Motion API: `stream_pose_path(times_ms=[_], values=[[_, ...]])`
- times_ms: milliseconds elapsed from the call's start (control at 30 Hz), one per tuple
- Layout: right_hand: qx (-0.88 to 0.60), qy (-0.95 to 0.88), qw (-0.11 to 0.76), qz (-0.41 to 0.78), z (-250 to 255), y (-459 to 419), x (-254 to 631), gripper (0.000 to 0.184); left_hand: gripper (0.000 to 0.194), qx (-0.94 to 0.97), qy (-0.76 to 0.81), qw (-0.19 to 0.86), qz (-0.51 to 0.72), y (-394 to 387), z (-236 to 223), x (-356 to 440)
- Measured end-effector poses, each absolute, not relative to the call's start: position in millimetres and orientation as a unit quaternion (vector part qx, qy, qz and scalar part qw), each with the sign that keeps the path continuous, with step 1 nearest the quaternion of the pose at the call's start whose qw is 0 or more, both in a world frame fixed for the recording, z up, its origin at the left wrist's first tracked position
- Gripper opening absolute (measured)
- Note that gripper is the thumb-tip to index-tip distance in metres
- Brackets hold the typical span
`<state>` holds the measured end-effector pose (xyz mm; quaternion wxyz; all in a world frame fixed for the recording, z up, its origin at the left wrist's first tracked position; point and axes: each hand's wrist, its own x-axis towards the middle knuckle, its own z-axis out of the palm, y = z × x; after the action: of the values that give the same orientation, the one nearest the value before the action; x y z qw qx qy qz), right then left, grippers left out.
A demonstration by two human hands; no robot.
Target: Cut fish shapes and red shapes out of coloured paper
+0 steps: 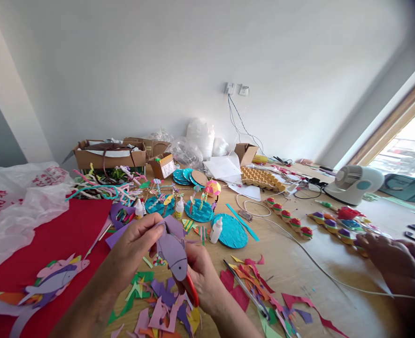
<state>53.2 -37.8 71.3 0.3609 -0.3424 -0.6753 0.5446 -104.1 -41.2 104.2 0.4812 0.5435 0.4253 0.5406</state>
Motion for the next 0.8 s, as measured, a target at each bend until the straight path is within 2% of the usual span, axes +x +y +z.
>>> stream_pose_path(times_ms=[800], values=[[-0.321, -0.726, 0.312, 0.522, 85, -37, 59, 0.034, 0.022, 0.533, 0.441, 0.562, 0.454, -40, 112, -124]])
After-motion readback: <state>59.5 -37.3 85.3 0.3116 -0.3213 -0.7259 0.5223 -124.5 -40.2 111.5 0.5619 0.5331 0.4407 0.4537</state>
